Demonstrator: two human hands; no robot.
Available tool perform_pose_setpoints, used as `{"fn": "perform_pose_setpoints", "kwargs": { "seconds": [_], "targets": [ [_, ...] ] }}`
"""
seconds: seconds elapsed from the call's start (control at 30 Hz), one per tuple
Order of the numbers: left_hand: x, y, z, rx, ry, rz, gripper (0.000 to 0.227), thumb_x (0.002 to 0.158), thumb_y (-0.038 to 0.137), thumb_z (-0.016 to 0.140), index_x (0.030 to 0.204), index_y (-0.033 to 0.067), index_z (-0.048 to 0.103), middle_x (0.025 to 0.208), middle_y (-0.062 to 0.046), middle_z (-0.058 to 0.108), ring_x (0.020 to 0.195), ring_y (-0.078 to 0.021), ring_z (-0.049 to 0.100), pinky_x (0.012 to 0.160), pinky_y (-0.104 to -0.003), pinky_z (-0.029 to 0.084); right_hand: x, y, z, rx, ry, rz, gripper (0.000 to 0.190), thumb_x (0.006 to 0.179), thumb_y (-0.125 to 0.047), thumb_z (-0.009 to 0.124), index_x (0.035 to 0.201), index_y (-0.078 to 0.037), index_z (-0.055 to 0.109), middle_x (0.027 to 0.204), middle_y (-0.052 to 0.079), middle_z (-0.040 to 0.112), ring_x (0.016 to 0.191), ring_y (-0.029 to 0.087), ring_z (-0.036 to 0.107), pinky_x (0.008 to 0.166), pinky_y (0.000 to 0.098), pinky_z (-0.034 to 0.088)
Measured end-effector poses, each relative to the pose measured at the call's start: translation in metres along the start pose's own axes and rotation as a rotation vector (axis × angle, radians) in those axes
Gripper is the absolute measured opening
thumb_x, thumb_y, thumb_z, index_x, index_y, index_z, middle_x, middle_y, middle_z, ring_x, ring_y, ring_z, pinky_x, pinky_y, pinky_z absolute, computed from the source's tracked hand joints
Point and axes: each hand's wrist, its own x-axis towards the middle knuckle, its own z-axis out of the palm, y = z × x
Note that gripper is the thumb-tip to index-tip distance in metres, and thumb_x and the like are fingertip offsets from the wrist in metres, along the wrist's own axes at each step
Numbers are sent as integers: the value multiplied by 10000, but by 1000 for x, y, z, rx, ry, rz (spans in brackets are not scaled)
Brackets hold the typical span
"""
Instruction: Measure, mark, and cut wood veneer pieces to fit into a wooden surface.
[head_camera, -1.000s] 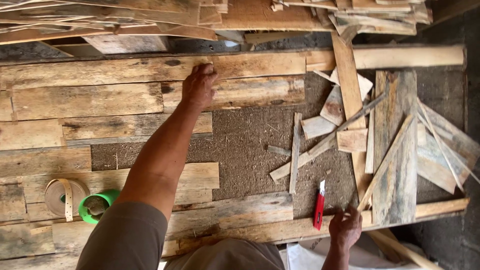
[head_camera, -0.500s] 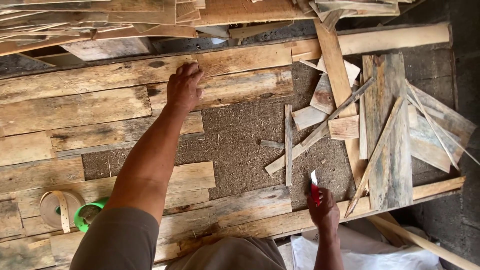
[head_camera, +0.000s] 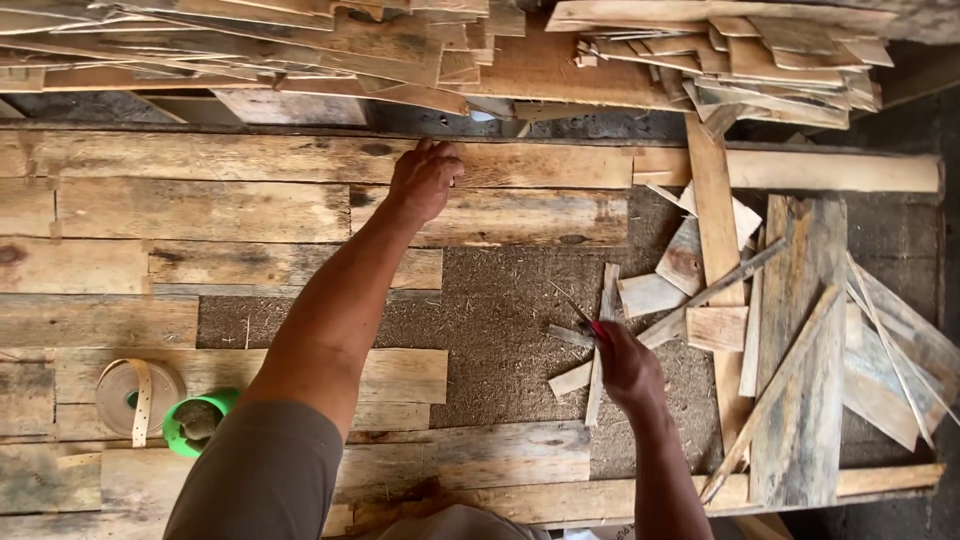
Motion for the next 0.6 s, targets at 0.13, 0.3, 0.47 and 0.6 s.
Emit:
{"fn": "perform_pose_setpoints", "kwargs": {
  "seconds": [0.13,0.3,0.47,0.6],
  "targets": [
    [-7,-6,0,6,18,25,366,936,7,687,1222,224,756,1482,10,569,1181,-237,539,887,-330,563,85,-38,14,-11,208,-560,265,1122,-222,467,1215,-133,699,884,119,767,373,75,464,262,268,350],
    [-30,-11,-12,-32,38,140,590,808,405,846,1340,198,696,1502,-29,497,1295,-266,458,1100,-425,432,167,-96,18,-364,102,-586,270,1134,-152,453,1252,-175,695,838,134,749,411,148,535,318,290,423],
    [-31,-9,-5,-32,85,102,621,748,420,876,1308,211,704,1510,-27,475,1303,-274,433,1120,-429,388,207,-136,16,-485,-2,-526,417,1046,-63,457,1367,-281,610,1121,111,738,629,174,652,493,299,536],
    [-30,-5,-17,-41,-11,59,625,763,409,875,1334,228,696,1527,-12,467,1279,-269,439,1117,-423,397,231,-140,28,-621,3,-548,361,1098,-151,444,1394,-306,580,1266,62,703,830,176,699,701,331,566]
  ]
}}
